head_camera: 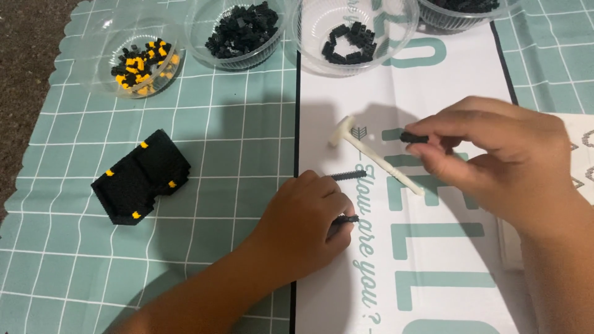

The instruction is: The person assembles small interlocking plastic blocks into a larger structure, using a small mallet to tap the pieces together and referencing a diagram on a sheet of paper.

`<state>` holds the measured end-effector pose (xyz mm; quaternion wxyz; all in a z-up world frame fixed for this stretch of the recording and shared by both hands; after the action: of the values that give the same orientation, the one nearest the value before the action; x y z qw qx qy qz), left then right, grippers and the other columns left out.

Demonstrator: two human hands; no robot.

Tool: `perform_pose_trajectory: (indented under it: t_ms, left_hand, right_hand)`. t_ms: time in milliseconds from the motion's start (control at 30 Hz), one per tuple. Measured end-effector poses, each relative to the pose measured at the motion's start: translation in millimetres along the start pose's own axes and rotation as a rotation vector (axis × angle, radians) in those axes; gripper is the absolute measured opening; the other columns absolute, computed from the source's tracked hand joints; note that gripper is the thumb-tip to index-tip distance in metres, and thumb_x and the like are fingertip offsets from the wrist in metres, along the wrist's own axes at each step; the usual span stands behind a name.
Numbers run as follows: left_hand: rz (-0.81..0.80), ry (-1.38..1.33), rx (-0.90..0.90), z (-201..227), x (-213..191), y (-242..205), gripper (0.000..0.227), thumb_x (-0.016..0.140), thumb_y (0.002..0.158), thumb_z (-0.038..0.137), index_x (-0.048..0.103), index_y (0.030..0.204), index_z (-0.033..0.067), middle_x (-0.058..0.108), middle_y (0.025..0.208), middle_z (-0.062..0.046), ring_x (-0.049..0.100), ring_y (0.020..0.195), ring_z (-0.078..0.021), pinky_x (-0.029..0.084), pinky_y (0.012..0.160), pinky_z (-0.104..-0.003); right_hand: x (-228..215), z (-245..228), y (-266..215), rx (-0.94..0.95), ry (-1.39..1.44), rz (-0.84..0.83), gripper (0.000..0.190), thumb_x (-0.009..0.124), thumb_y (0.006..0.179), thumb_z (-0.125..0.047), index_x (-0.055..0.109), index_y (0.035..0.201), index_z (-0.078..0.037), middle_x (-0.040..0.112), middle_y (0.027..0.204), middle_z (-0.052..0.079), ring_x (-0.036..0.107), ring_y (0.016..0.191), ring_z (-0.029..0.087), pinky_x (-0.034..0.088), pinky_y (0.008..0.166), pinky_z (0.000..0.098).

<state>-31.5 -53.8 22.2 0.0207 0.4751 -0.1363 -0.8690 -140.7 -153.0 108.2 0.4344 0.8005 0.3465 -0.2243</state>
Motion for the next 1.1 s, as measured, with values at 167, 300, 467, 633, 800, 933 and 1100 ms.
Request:
perform_pose_trajectory:
  t_ms: [167, 300, 467, 633, 800, 933, 1100]
  left_hand:
    - [-0.032, 0.022, -0.018, -1.2, 2.3, 0.5, 0.008, 0.066, 0.073, 0.015, 0.06, 0.078, 0.0134, 0.055, 0.077, -0.001, 0.051, 0.076, -0.0237, 0.04, 0.059, -0.038]
    - [0.002, 0.002, -0.007, -1.6, 0.9, -0.1, 0.009, 0.066, 0.073, 0.016, 0.06, 0.079, 0.0136, 0.055, 0.077, -0.001, 0.051, 0.075, -0.0235, 0.04, 0.059, -0.038]
    - [-0.019, 0.007, -0.018, -2.6, 2.8, 0.0, 0.009, 0.067, 0.072, 0.016, 0.061, 0.078, 0.0138, 0.055, 0.077, -0.001, 0.051, 0.076, -0.0238, 0.04, 0.059, -0.039]
    - [-0.017, 0.006, -0.011, -0.6, 1.7, -0.2, 0.01, 0.067, 0.073, 0.017, 0.06, 0.08, 0.0131, 0.055, 0.079, -0.002, 0.051, 0.077, -0.0246, 0.039, 0.061, -0.039]
    - [0.095, -0.13, -0.019, 9.3, -13.9, 1.3, 0.021, 0.068, 0.078, 0.025, 0.063, 0.095, 0.0137, 0.059, 0.089, -0.001, 0.056, 0.088, -0.0239, 0.041, 0.074, -0.04]
    - [0.281, -0.469, -0.069, 9.8, -37.0, -0.8, 0.015, 0.066, 0.085, 0.018, 0.063, 0.099, 0.0129, 0.064, 0.089, -0.004, 0.06, 0.08, -0.0166, 0.052, 0.073, -0.03]
    - [0.367, -0.652, -0.164, 3.8, -43.1, -5.2, 0.015, 0.06, 0.09, 0.023, 0.066, 0.101, 0.0148, 0.065, 0.088, -0.001, 0.058, 0.076, -0.0128, 0.053, 0.07, -0.026]
  right_hand:
    - [-2.8, 7.1, -2.4, 0.151, 0.177, 0.094, 0.021, 0.069, 0.08, 0.018, 0.062, 0.099, 0.014, 0.058, 0.076, 0.017, 0.058, 0.072, 0.02, 0.057, 0.069, 0.0231]
    - [-1.8, 13.6, -4.9, 0.257, 0.252, 0.125, 0.021, 0.068, 0.081, 0.017, 0.063, 0.1, 0.012, 0.062, 0.083, 0.018, 0.057, 0.072, 0.019, 0.051, 0.067, 0.0214]
    - [-2.0, 15.8, -6.0, 0.313, 0.332, 0.149, 0.022, 0.07, 0.077, 0.013, 0.062, 0.098, 0.013, 0.059, 0.077, 0.017, 0.055, 0.066, 0.017, 0.06, 0.06, 0.0233]
    - [-3.2, 16.2, -7.4, 0.279, 0.289, 0.142, 0.024, 0.073, 0.076, 0.013, 0.063, 0.097, 0.013, 0.061, 0.079, 0.018, 0.058, 0.068, 0.018, 0.052, 0.063, 0.0207]
    - [-4.1, 6.0, -6.4, 0.201, 0.219, 0.119, 0.023, 0.074, 0.076, 0.014, 0.062, 0.096, 0.014, 0.059, 0.075, 0.017, 0.058, 0.069, 0.02, 0.053, 0.066, 0.023]
    - [2.9, -8.0, -2.7, 0.175, 0.203, 0.006, 0.026, 0.072, 0.074, 0.006, 0.063, 0.098, 0.007, 0.064, 0.08, 0.013, 0.065, 0.073, 0.017, 0.059, 0.072, 0.0227]
    - [10.9, -17.6, -2.7, 0.164, 0.129, -0.021, 0.023, 0.076, 0.069, -0.001, 0.064, 0.089, 0.003, 0.068, 0.082, 0.013, 0.068, 0.073, 0.018, 0.056, 0.066, 0.0216]
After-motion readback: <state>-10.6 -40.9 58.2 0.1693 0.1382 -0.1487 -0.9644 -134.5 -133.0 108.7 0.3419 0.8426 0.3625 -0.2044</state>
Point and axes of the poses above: each hand's wrist, its own y-axis towards the middle knuckle, its own x-axis out of the palm, z = x × y, the point moved 8 cm from there along y, towards the middle knuckle
